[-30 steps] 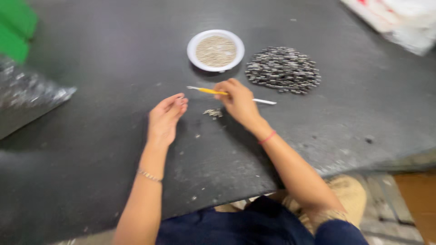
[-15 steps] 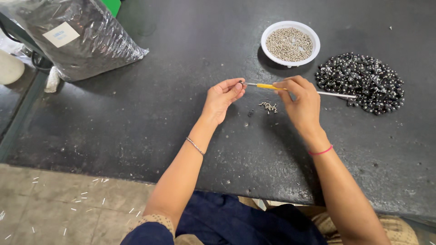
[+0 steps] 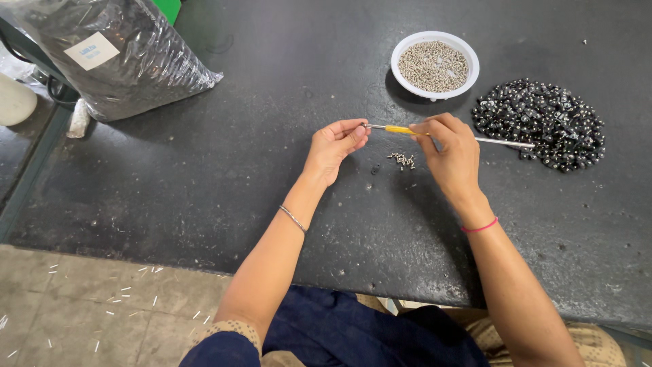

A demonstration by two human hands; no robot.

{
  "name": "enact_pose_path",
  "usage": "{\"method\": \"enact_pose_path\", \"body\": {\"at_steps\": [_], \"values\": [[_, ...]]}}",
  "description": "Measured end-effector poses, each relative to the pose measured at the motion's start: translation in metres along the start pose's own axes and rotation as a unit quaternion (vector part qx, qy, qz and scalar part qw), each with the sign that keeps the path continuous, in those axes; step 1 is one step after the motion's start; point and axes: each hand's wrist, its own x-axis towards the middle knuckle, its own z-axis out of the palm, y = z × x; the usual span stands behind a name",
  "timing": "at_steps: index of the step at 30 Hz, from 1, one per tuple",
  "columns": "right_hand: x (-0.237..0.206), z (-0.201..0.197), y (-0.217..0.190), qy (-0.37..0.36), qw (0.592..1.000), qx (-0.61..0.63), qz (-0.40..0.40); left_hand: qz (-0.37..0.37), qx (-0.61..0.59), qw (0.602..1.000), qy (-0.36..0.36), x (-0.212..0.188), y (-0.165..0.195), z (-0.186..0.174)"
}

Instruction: The person sits at a table and assembles small black plastic components with metal pins using a yellow-handled tool. They pick up a black part, insert a pin, and use the tool to press or adjust the connection, repeating this process for multiple units.

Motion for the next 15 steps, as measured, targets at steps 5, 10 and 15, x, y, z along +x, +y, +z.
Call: {"method": "enact_pose_path", "body": {"at_steps": [5,10,15], "values": [[-0.003,0.006,0.0,-0.004,0.999,-0.044,-0.005,0.012,0.027,1.0,0.011,0.001,-0.005,-0.004],[-0.012,0.014,0.006,-0.041,0.998,0.009,0.04,0.054,0.068,0.996,0.02,0.0,-0.019,-0.011],[-0.01,0.017,0.013,-0.109,0.982,0.104,0.117,0.069,0.102,0.992,0.026,0.003,-0.021,-0.008]]}}
